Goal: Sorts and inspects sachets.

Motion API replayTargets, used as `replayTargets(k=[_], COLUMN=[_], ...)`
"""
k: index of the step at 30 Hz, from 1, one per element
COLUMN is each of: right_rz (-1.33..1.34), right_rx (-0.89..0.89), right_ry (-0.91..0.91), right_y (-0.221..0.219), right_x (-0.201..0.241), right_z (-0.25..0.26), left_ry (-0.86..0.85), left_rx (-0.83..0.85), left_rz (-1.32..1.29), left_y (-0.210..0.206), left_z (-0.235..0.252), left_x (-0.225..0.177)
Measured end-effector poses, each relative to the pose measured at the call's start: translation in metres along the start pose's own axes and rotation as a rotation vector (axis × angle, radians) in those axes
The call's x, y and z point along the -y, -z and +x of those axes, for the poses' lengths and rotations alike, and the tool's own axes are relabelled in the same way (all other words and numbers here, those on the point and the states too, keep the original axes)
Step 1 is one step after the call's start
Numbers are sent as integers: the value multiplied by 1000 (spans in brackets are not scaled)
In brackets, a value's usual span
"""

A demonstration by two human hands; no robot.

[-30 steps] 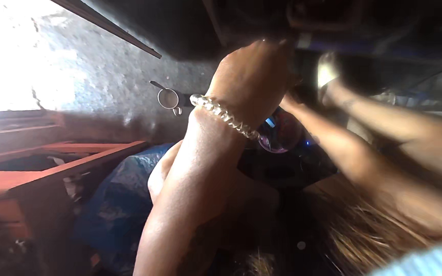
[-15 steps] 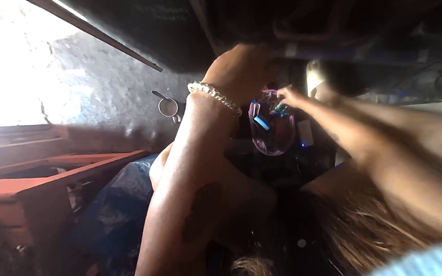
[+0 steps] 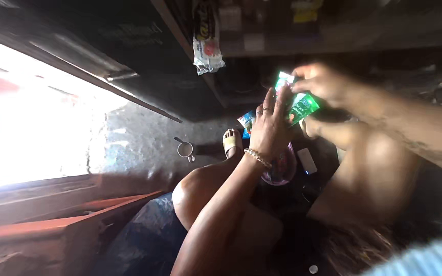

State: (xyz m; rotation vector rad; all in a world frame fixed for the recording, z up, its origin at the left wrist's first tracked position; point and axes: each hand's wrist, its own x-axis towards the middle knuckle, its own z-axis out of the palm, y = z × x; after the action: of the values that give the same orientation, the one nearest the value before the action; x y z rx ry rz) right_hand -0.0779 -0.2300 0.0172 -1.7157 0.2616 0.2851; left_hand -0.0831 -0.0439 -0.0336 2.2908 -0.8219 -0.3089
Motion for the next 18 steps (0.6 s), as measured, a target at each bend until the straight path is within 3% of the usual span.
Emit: replayTargets(k=[3, 5, 7, 11, 13, 18], right_rz=[241, 333, 284, 74, 150, 183], right_rx=[-5, -153, -308, -228, -159, -257], right_ry=[36, 95, 256, 486, 484, 466], right_y=[-5, -9, -10, -7, -17, -23], right_x=[1, -3, -8, -12, -14, -11], right_z=[-16, -17, -15, -14, -12, -11], left_ry=[50, 182, 283, 332, 335, 391], left_rx=[-122, -209, -278, -279, -261, -232], left_rz=[-660, -1175, -1411, -1496, -1497, -1568], left_y=[2, 7, 15, 20, 18, 19], left_z=[3, 4, 4, 4, 4, 4], left_x=[1, 1, 0, -5, -6, -3])
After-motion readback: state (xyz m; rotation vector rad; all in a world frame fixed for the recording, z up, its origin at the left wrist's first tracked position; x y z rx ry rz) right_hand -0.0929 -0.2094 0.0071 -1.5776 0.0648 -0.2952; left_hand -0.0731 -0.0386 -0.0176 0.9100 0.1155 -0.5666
